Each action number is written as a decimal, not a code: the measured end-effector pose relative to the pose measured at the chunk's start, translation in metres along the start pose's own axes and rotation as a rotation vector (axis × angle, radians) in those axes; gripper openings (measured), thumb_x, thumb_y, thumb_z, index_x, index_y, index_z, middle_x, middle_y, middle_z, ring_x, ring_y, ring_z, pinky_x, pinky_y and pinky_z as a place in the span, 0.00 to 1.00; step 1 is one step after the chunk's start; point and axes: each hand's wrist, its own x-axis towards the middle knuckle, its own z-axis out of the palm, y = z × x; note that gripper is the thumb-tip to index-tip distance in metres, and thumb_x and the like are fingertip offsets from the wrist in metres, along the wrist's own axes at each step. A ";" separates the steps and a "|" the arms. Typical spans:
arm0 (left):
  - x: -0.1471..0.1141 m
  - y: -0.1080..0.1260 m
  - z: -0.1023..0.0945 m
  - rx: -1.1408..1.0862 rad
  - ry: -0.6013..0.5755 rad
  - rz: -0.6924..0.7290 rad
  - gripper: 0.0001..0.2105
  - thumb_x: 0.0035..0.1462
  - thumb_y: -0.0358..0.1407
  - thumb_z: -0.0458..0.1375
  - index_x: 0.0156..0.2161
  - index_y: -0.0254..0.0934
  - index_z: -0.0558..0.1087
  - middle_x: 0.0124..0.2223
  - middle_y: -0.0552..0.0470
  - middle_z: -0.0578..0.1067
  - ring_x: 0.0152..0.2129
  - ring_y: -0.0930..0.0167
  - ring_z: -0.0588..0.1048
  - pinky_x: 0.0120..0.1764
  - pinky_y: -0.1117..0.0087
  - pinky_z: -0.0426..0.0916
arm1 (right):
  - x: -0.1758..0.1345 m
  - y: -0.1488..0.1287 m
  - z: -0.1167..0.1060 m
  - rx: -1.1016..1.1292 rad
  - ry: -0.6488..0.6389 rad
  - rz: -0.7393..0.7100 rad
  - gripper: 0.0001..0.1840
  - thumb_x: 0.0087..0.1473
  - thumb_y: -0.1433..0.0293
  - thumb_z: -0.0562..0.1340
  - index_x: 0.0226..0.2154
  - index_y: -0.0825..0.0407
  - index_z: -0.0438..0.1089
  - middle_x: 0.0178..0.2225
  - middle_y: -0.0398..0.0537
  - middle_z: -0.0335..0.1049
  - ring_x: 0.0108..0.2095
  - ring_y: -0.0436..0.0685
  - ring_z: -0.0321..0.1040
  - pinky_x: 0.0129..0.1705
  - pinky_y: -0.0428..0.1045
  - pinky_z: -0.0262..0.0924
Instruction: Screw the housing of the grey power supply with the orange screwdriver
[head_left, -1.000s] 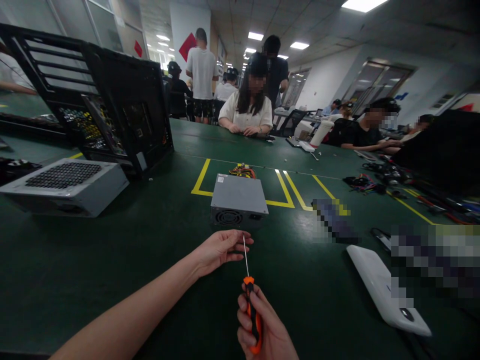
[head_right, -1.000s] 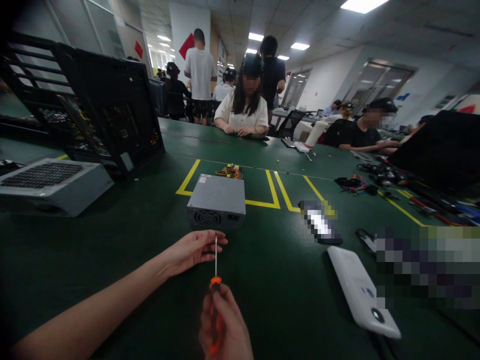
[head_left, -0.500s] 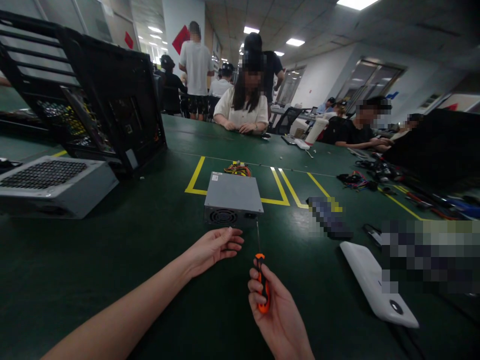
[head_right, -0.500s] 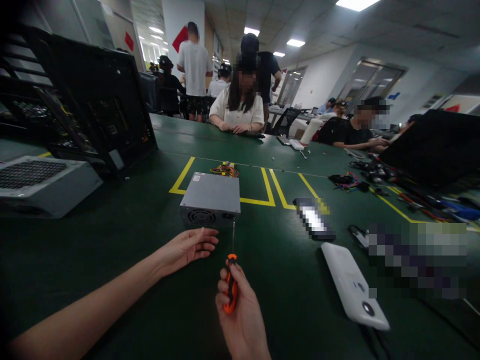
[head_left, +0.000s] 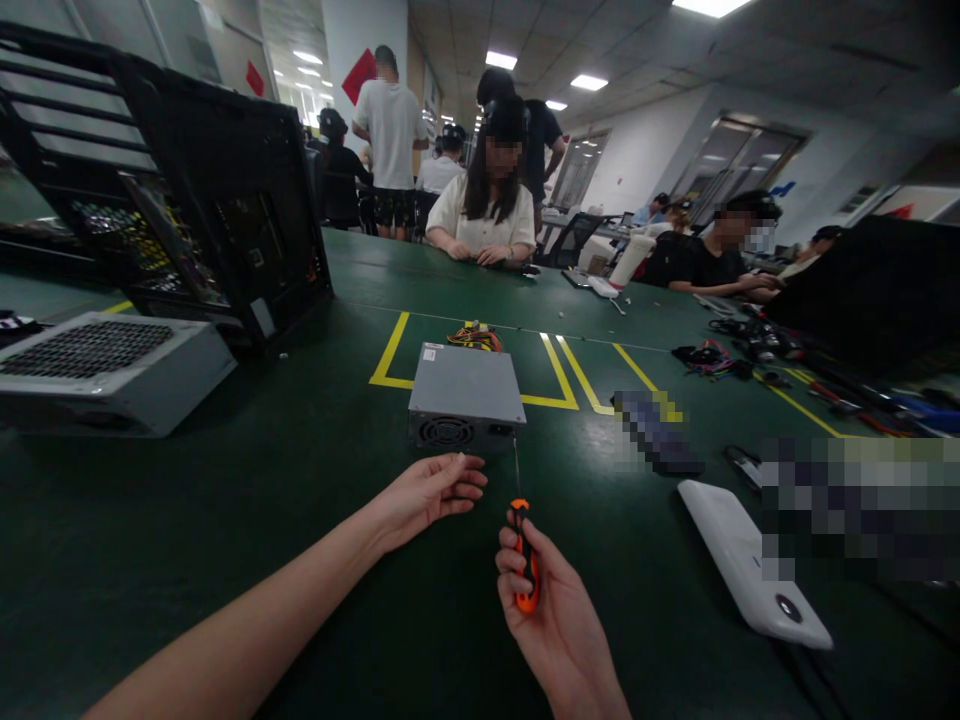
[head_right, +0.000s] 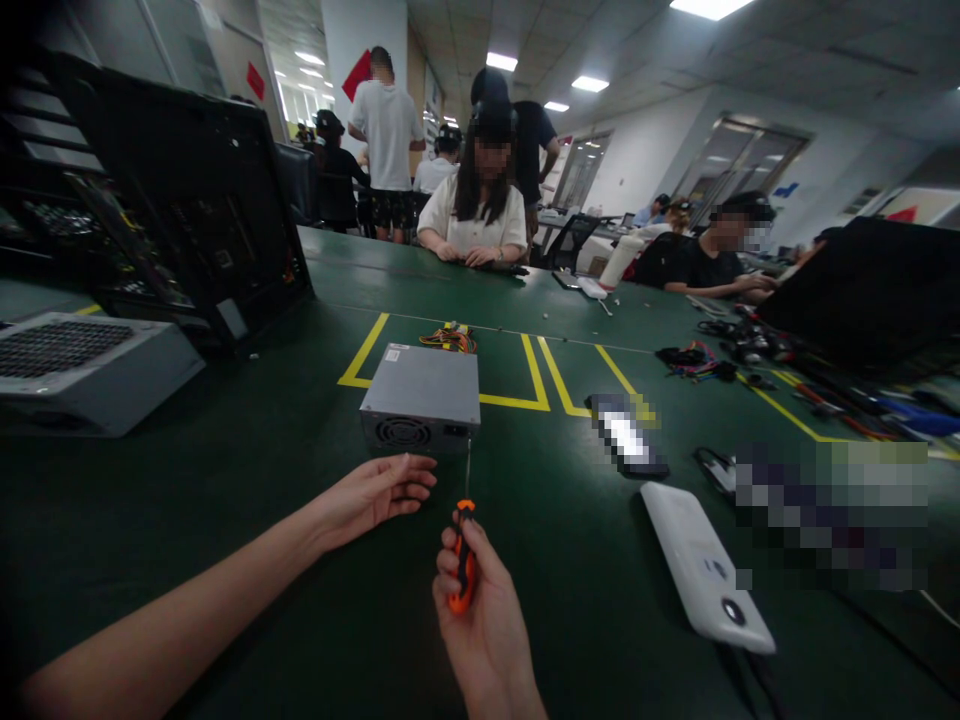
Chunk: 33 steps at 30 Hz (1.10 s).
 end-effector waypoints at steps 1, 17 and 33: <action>0.000 0.000 0.000 -0.002 -0.004 0.001 0.15 0.52 0.40 0.58 0.42 0.32 0.70 0.38 0.47 0.73 0.31 0.75 0.72 0.36 0.73 0.65 | 0.000 0.000 0.001 0.002 0.002 0.001 0.08 0.46 0.75 0.63 0.33 0.57 0.68 0.24 0.43 0.64 0.18 0.40 0.57 0.15 0.35 0.50; -0.001 0.001 0.004 0.044 0.014 0.010 0.15 0.52 0.40 0.58 0.42 0.32 0.70 0.37 0.47 0.72 0.31 0.74 0.71 0.37 0.71 0.65 | 0.002 -0.006 -0.001 -0.029 -0.133 0.054 0.11 0.55 0.69 0.53 0.37 0.57 0.67 0.21 0.40 0.60 0.13 0.38 0.48 0.12 0.34 0.44; -0.002 0.020 -0.022 1.182 0.695 0.973 0.16 0.57 0.36 0.50 0.51 0.44 0.64 0.56 0.49 0.59 0.55 0.65 0.57 0.56 0.59 0.53 | -0.002 -0.022 -0.018 -0.445 0.088 -0.504 0.14 0.41 0.64 0.66 0.33 0.50 0.69 0.31 0.42 0.67 0.26 0.48 0.64 0.22 0.43 0.60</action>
